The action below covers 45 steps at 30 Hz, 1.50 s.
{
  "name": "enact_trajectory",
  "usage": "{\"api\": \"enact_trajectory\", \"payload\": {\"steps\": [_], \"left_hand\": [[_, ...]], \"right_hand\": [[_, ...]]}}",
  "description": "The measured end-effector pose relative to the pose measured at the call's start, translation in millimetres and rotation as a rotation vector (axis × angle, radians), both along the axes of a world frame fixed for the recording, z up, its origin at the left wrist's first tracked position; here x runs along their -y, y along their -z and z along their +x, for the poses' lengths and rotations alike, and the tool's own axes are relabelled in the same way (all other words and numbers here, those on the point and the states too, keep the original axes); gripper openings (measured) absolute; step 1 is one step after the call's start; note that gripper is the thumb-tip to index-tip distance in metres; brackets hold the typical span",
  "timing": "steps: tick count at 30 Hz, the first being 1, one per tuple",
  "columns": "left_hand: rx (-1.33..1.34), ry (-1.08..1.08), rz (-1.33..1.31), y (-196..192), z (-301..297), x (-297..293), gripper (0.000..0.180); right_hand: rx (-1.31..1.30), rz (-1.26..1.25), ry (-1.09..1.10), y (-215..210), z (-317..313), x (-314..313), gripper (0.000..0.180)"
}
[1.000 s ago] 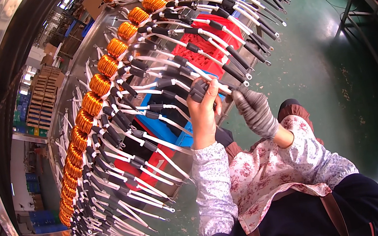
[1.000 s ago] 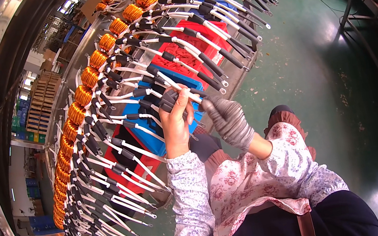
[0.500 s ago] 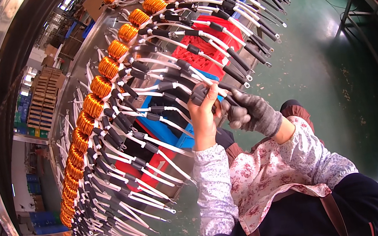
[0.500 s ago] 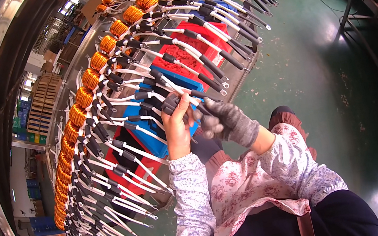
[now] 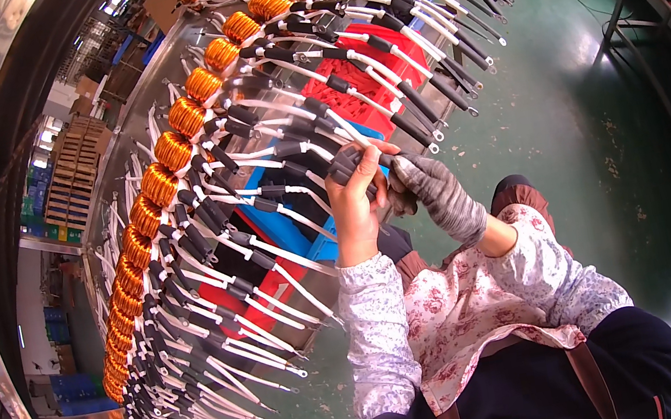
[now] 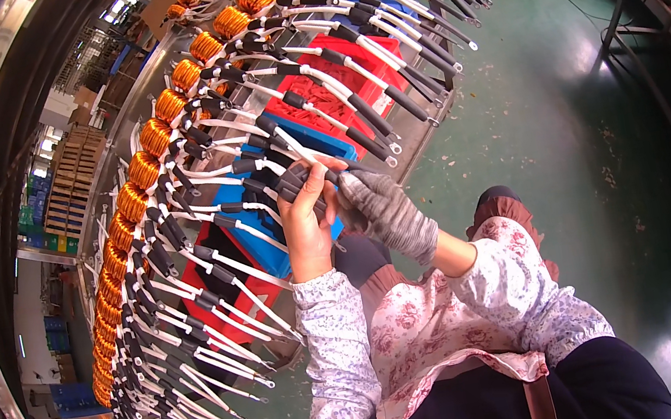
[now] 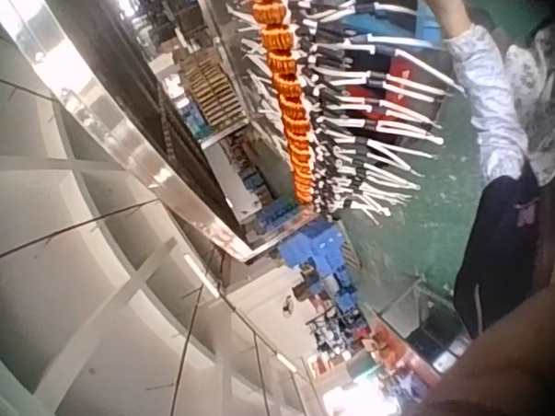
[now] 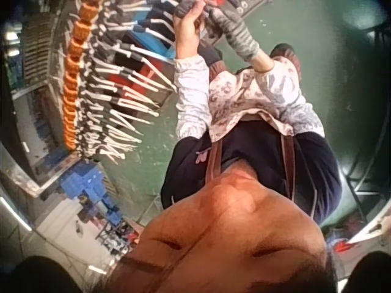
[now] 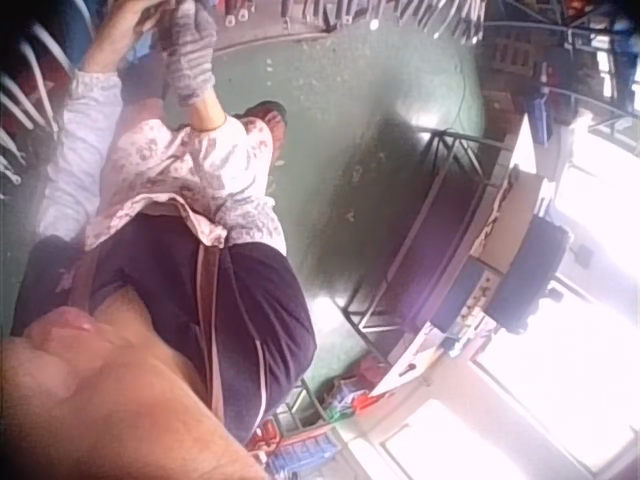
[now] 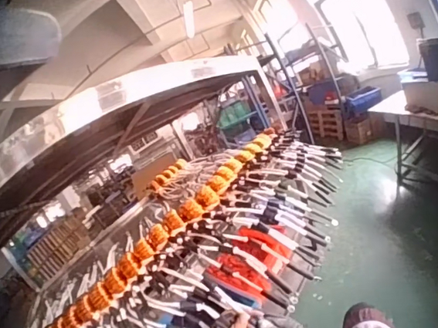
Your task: The person is assembling electrical components by sliding black heat shrink tubing onto white insulated wires. They pick up a wire from a rack of copper-wound coils, slide the tubing onto the wire, and then place the wire back into the rack. The process is repeated for multiple wires throughout the video.
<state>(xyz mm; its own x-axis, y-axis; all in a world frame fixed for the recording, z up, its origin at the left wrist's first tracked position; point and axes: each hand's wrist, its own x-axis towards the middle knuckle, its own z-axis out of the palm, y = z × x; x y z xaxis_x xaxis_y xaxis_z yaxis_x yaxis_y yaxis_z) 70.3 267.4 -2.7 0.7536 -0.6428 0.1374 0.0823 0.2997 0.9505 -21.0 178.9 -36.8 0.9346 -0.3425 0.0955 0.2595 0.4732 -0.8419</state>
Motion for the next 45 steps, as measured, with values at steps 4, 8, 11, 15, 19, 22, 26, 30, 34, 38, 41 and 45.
{"api": "enact_trajectory", "payload": {"steps": [4,8,11,15,19,22,26,30,34,38,41,45], "left_hand": [[-0.016,-0.011,-0.032,-5.5,-6.3,-2.4,0.036],[0.074,-0.119,-0.063,-11.1,-22.8,-14.5,0.037],[0.106,-0.173,-0.068,-15.4,-49.3,-33.2,0.027],[-0.100,0.259,-0.559,-50.1,-92.4,-64.6,0.013],[-0.104,0.860,-0.869,-96.7,-110.2,-79.4,0.012],[-0.263,1.214,-1.216,-84.4,-132.8,-84.5,0.012],[-0.386,0.774,-1.261,-109.2,-165.1,-77.6,0.009],[-0.452,0.701,-1.304,-106.9,-170.6,-70.8,0.010],[-0.386,0.857,-1.202,-102.1,-151.9,-66.1,0.011],[-0.043,0.908,-0.894,-75.9,-138.7,-68.9,0.022],[0.002,0.970,-1.010,-76.2,-134.6,-61.1,0.016],[-0.392,0.498,-1.169,-112.8,-158.5,-50.9,0.011]], "right_hand": [[0.096,0.603,-0.543,22.5,13.9,23.0,0.033],[-0.001,0.709,-0.409,19.8,8.9,16.5,0.030],[0.005,0.806,-0.392,11.9,6.9,15.2,0.025],[-0.103,0.964,-0.207,18.5,1.3,27.4,0.030],[0.108,1.175,-0.249,43.7,-3.9,61.9,0.036],[0.291,1.106,-0.460,45.9,-8.1,52.6,0.052],[0.247,1.074,-0.537,59.2,-27.5,44.0,0.054],[0.140,1.122,-0.498,78.2,-49.2,30.4,0.052],[-0.044,1.158,-0.388,90.1,-63.9,14.0,0.047],[-0.134,1.171,-0.400,91.1,-64.2,4.2,0.045],[-0.151,1.122,-0.424,83.4,-54.9,-1.7,0.045],[-0.182,1.094,-0.544,85.0,-39.8,-7.8,0.044]]}}
